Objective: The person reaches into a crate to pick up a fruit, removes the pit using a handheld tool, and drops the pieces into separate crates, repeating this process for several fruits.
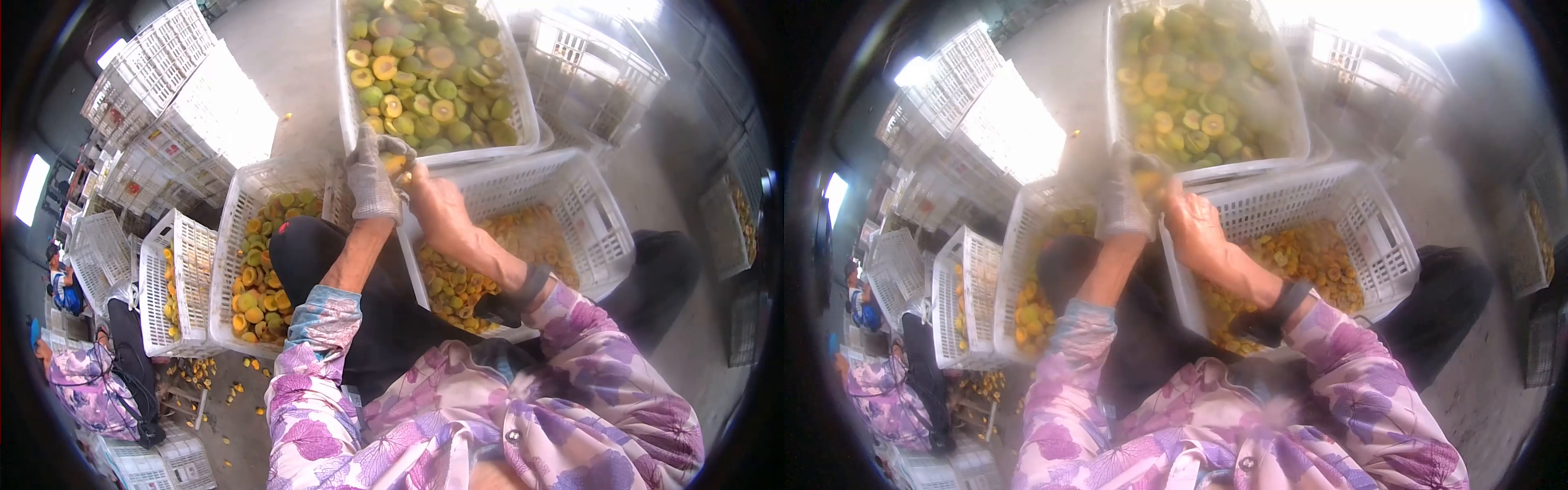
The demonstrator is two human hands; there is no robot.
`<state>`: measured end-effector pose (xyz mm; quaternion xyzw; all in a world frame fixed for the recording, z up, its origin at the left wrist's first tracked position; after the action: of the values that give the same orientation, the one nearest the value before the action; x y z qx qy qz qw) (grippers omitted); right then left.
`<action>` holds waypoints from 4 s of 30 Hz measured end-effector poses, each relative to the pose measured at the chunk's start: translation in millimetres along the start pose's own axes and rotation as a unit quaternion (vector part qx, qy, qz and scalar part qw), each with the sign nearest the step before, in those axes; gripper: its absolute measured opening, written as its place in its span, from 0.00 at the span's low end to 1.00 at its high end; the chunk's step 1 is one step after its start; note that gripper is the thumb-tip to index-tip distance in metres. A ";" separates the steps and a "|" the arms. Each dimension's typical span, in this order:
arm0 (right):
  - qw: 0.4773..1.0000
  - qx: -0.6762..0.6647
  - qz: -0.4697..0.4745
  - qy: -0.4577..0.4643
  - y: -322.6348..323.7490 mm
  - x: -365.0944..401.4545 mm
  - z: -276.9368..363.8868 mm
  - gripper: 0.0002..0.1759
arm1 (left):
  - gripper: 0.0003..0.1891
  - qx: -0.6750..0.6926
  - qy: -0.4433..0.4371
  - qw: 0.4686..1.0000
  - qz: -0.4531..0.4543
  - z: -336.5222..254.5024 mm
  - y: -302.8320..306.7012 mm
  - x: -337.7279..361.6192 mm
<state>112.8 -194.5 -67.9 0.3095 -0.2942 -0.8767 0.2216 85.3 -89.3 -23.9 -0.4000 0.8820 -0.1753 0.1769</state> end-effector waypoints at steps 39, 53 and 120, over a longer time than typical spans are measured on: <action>0.919 -0.244 0.290 -0.104 -66.2 -164.9 -211.0 0.16 | 0.15 -0.446 -0.377 0.811 -0.034 -49.0 58.6 -53.7; 0.933 0.185 0.287 -0.113 22.1 -122.9 -81.0 0.12 | 0.12 -0.169 -0.088 0.982 -0.009 -37.6 44.0 -33.0; 0.940 0.017 0.031 0.339 5.9 -8.9 -16.3 0.08 | 0.24 0.041 0.050 0.998 0.018 26.1 -8.5 12.4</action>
<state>131.3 -199.9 -70.8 0.5827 -0.2259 -0.7074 0.3302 95.0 -108.5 -45.0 -0.3672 0.8890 -0.2274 0.1522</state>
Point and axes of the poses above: each hand's wrist, its own x-axis away from the middle knuckle, its own y-axis out of the back of the hand, z = x × y, the point moved 4 cm from there along -x, towards the middle knuckle, and after that the axes turned 13 degrees about -y, right-handed, at the moved point
